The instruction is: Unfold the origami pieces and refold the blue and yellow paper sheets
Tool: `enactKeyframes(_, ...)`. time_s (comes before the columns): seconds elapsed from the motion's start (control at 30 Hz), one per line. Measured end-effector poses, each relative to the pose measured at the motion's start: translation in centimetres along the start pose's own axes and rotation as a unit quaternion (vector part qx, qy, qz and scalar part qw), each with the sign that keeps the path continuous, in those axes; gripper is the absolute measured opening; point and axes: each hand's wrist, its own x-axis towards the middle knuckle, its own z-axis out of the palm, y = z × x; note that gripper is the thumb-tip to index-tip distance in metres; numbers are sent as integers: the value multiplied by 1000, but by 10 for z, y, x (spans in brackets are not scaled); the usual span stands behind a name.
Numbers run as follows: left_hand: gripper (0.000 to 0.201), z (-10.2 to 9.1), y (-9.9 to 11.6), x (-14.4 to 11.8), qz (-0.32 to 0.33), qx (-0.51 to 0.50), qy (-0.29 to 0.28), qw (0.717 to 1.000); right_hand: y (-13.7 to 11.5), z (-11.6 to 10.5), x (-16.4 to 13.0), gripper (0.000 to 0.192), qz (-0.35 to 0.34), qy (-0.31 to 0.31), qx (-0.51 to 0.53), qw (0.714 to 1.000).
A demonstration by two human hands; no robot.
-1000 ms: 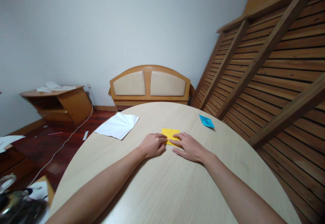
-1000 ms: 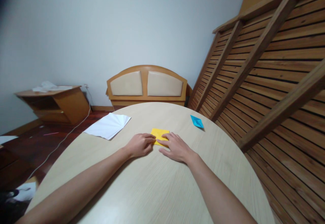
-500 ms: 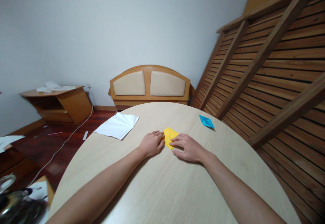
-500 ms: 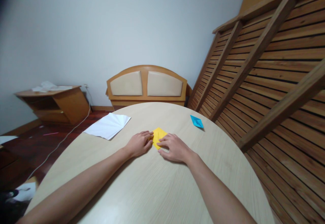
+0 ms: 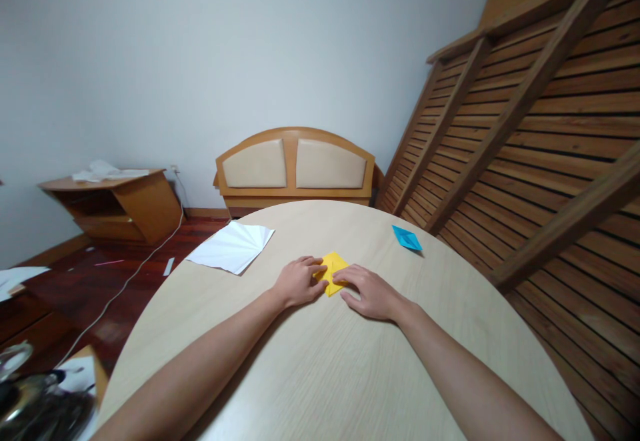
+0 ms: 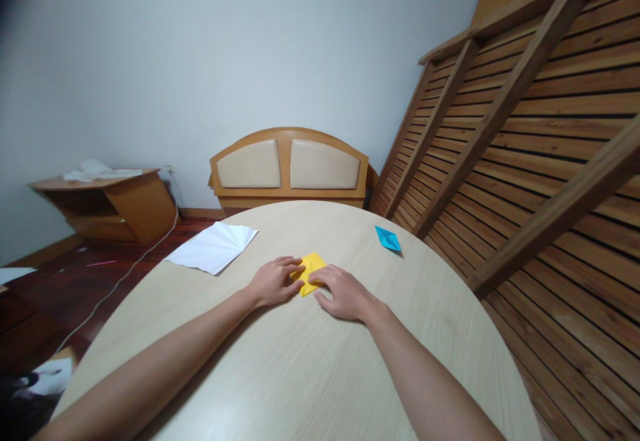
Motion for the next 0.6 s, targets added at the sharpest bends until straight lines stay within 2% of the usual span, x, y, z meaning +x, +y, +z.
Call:
enactKeyframes(0.27, 46, 0, -3, -2, 13, 5, -14, 1000, 3, 1, 0, 34, -9, -22, -20, 1000)
enactKeyframes(0.6, 37, 1, 0, -1, 21, 8, -3, 1000, 1, -2, 1, 32, 4, -27, -23, 999)
